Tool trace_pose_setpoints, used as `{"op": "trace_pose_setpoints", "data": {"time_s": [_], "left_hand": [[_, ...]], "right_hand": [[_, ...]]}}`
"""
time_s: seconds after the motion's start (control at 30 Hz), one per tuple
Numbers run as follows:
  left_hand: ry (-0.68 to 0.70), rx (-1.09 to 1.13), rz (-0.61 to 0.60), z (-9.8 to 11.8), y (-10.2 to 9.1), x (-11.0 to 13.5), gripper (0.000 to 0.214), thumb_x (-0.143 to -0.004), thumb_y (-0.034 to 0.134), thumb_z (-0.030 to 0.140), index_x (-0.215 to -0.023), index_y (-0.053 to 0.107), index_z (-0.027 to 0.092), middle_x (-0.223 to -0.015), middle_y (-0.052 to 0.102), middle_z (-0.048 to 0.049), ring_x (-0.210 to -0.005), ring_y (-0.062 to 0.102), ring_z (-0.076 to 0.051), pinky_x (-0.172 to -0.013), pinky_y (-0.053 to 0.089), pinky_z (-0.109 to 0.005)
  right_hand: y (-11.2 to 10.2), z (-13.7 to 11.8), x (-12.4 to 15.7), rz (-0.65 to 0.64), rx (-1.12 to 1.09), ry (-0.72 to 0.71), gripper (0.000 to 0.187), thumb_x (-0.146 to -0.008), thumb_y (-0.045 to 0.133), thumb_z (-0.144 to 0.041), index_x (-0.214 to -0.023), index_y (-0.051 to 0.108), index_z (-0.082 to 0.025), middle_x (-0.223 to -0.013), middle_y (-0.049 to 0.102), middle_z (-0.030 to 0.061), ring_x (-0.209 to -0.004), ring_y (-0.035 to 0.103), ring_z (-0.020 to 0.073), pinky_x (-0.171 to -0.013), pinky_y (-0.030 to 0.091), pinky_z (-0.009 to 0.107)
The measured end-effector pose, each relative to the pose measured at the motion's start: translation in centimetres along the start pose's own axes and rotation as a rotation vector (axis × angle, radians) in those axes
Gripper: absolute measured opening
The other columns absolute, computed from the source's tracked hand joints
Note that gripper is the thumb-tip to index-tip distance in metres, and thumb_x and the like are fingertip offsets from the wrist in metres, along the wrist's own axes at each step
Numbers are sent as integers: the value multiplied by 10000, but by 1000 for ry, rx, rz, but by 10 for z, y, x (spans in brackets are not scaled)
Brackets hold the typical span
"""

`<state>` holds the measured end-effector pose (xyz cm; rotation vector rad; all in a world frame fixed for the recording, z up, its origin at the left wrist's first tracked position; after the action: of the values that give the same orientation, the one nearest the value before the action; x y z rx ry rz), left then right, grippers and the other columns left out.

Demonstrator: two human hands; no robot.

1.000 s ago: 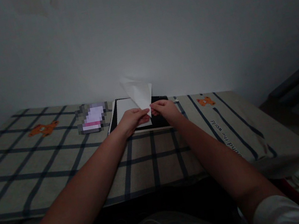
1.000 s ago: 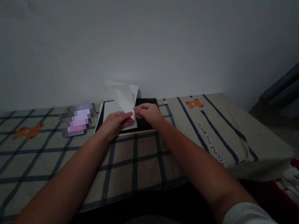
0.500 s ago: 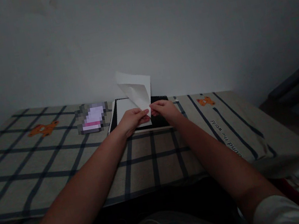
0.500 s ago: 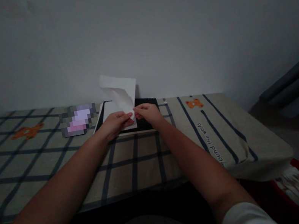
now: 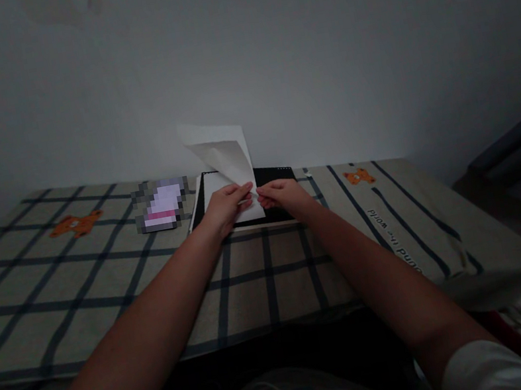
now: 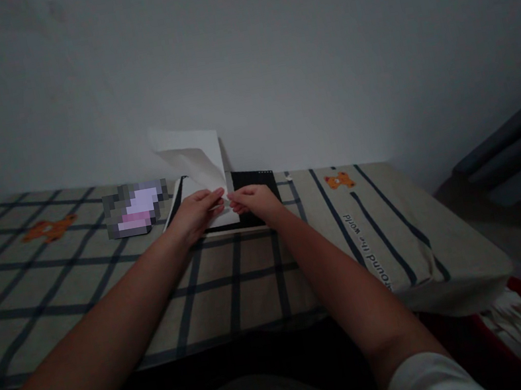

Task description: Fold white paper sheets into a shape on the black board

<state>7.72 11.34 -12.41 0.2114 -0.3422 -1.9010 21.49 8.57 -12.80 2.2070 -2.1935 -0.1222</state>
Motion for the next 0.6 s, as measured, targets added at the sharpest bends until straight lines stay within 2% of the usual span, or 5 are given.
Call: {"op": "trace_pose_setpoints", "data": {"time_s": [0.2,0.47,0.6], "left_hand": [[23,33,8,0,2,1,429,-506,902,417,-600,588,139,-579,595,8,-551,524,-70,-586,440,-203],[1,48,3,-4,5,2,367,-564,884,358,-619,598,136,-618,618,-7,-604,576,-85,-633,484,-210],[-15,1,29,-4,4,3,339,-571,878,280,-599,571,137,-612,614,-1,-595,587,-83,-608,475,-199]], "right_hand": [[3,-1,3,-4,14,28,118,-772,735,-253,-750,695,-144,-690,701,35,-625,640,104,-649,531,245],[1,-9,2,55,189,-99,112,-759,703,-253,-715,679,-153,-654,680,13,-593,608,106,-653,517,271],[3,-14,6,69,221,-110,127,-765,686,-265,-705,668,-155,-643,669,8,-584,596,106,-649,511,275]]}}
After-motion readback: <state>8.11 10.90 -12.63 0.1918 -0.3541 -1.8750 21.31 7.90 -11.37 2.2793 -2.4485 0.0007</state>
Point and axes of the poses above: each hand's wrist, its own x-axis away from the middle knuckle, its own y-axis out of the palm, z = x × y, the point moved 7 cm from there along -x, towards the middle knuckle
